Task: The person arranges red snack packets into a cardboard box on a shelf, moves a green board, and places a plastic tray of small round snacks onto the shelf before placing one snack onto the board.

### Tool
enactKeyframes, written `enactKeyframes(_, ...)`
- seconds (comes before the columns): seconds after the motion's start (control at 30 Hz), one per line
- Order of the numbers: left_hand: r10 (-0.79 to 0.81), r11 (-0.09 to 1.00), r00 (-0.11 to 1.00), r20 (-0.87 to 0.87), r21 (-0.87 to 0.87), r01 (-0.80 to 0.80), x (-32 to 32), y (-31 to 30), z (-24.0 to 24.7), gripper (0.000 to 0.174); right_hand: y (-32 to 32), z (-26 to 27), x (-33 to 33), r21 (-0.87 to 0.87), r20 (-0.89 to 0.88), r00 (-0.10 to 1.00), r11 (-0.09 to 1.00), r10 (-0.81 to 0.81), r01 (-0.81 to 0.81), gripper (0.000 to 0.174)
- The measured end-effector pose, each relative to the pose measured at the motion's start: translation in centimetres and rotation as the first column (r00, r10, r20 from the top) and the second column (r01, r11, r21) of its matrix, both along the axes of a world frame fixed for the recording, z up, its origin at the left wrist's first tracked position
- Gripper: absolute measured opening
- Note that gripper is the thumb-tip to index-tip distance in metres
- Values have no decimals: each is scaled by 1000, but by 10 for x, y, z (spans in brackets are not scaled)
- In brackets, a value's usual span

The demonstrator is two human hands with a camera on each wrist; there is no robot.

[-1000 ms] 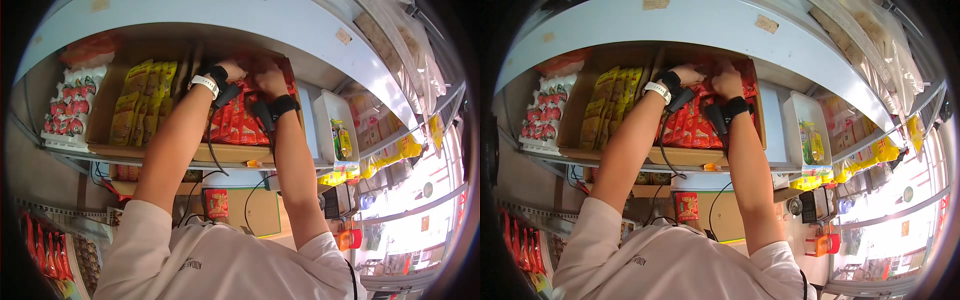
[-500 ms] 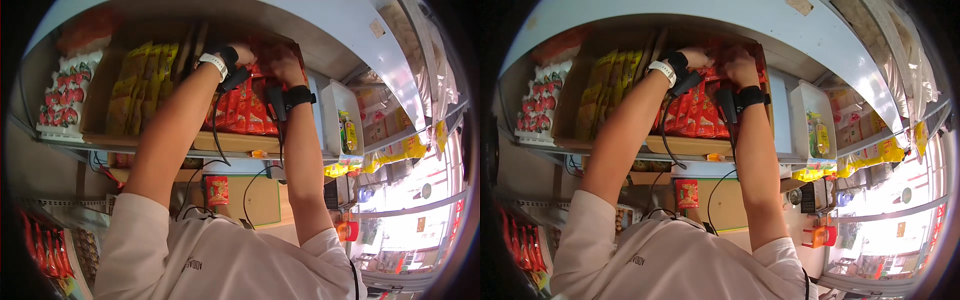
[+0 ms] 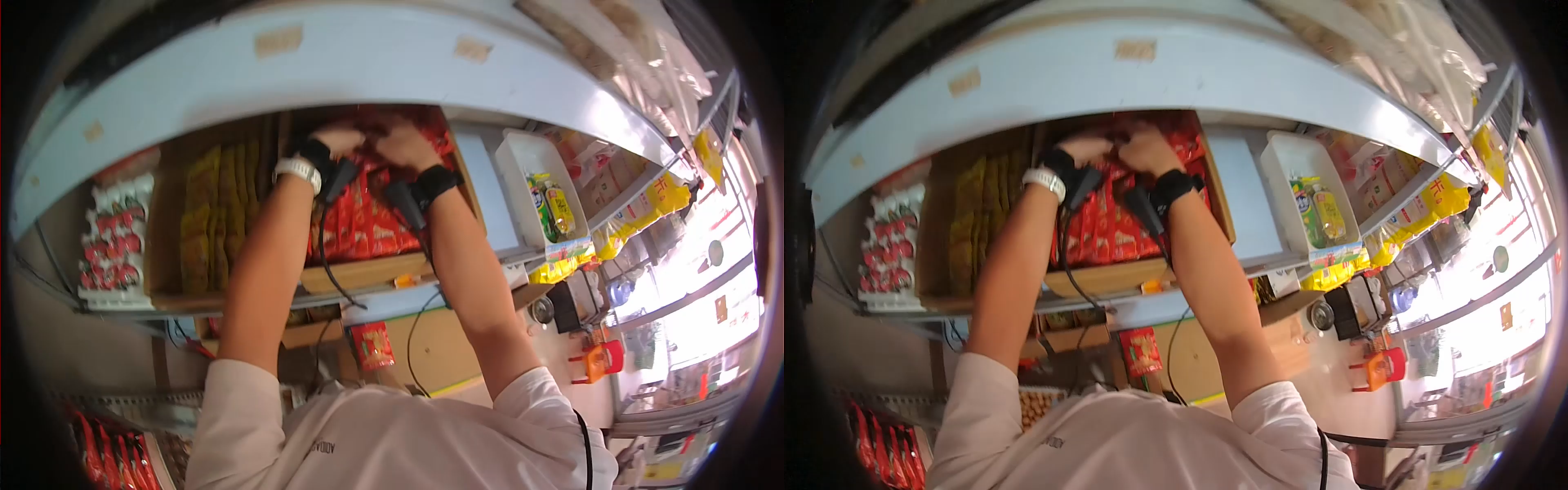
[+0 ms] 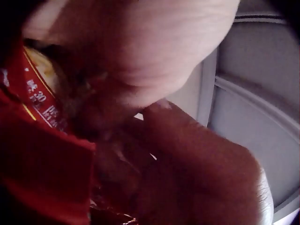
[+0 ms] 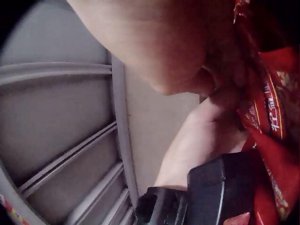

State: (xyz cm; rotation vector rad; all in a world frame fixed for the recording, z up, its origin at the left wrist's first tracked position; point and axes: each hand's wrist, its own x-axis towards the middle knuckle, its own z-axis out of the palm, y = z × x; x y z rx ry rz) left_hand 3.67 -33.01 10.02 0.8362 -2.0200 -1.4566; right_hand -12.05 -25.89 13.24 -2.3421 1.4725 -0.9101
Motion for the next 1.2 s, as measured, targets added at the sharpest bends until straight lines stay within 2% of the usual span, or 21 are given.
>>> enactKeyframes(0.03, 52, 994, 998, 32, 95, -55, -1, -28, -25, 32, 10, 8, 5, 24, 3, 999, 999, -38, 38, 33)
enactKeyframes(0.07, 106, 982, 983, 152, 137, -127, 2, 10, 14, 33, 14, 11, 7, 28, 6, 998, 997, -70, 70, 33)
enactKeyframes(0.1, 57, 988, 998, -37, 147, -51, 2, 12, 8, 28, 12, 7, 7, 9, 20, 996, 996, -85, 85, 31)
enactKeyframes(0.17, 97, 995, 991, 89, -20, -95, 3, -3, -3, 31, 15, 12, 8, 86, 73, 992, 992, -100, 93, 29)
enactKeyframes(0.23, 185, 972, 959, 215, -187, -145, 5, -11, -7, 39, 12, 7, 8, 61, 91, 992, 994, -91, 86, 29)
enactKeyframes(0.3, 139, 965, 985, 98, -235, -113, 6, 2, -2, 47, 8, 6, 6, 37, 100, 993, 997, -68, 65, 29)
enactKeyframes(0.33, 214, 949, 939, 270, -284, -134, 7, 10, 10, 55, 9, 5, 6, 30, 99, 994, 999, -47, 45, 30)
enactKeyframes(0.43, 268, 924, 891, 366, -359, -130, 7, 46, 36, 55, 13, 7, 7, 48, 106, 990, 995, -87, 82, 33)
enactKeyframes(0.5, 208, 949, 922, 328, -295, -109, 6, 49, 39, 52, 22, 19, 8, 100, 90, 993, 993, -76, 67, 34)
enactKeyframes(0.57, 155, 966, 933, 326, -250, -73, 13, 43, 35, 50, 6, 7, 5, 25, 57, 998, 1000, -7, 6, 33)
enactKeyframes(0.6, 123, 971, 932, 342, -235, -42, 15, 32, 30, 49, 6, 4, 3, 8, 61, 992, 994, -107, 106, 32)
enactKeyframes(0.63, 89, 976, 931, 353, -219, -11, 18, 26, 23, 49, 11, 9, -2, -7, 113, 990, 997, -81, 82, 31)
enactKeyframes(0.67, 56, 983, 956, 289, -181, -2, 18, 33, 25, 50, 9, 14, -9, 47, 59, 998, 998, -37, 35, 30)
enactKeyframes(0.7, 22, 989, 975, 220, -146, 11, 17, 41, 32, 52, 4, 10, -15, 25, 100, 993, 997, -69, 67, 29)
enactKeyframes(0.77, 67, 997, 963, 262, -48, -57, 17, 44, 35, 56, -9, 5, -23, 141, 328, 941, 989, -83, 38, 29)
enactKeyframes(0.83, 57, 993, 971, 232, -112, -31, 20, 31, 24, 59, -19, 1, -29, 160, 330, 939, 986, -98, 46, 29)
enactKeyframes(0.87, 83, 986, 967, 241, -159, -45, 22, 28, 20, 61, -22, -2, -27, 194, 404, 907, 980, -120, 44, 26)
enactKeyframes(0.97, 158, 956, 940, 302, -284, -69, 20, 32, 23, 67, -21, -1, -24, 2, 187, 974, 992, -125, 127, 25)
enactKeyframes(1.07, 229, 935, 893, 386, -342, -92, 16, 44, 31, 67, -11, 11, -23, -18, -9, 992, 991, -129, 129, 26)
enactKeyframes(1.17, 283, 916, 874, 395, -382, -123, 14, 48, 39, 67, -6, 14, -15, 79, 237, 943, 972, -233, 220, 26)
enactKeyframes(1.2, 286, 910, 865, 413, -400, -110, 13, 51, 42, 67, -11, 14, -14, 12, 124, 969, 976, -215, 215, 26)
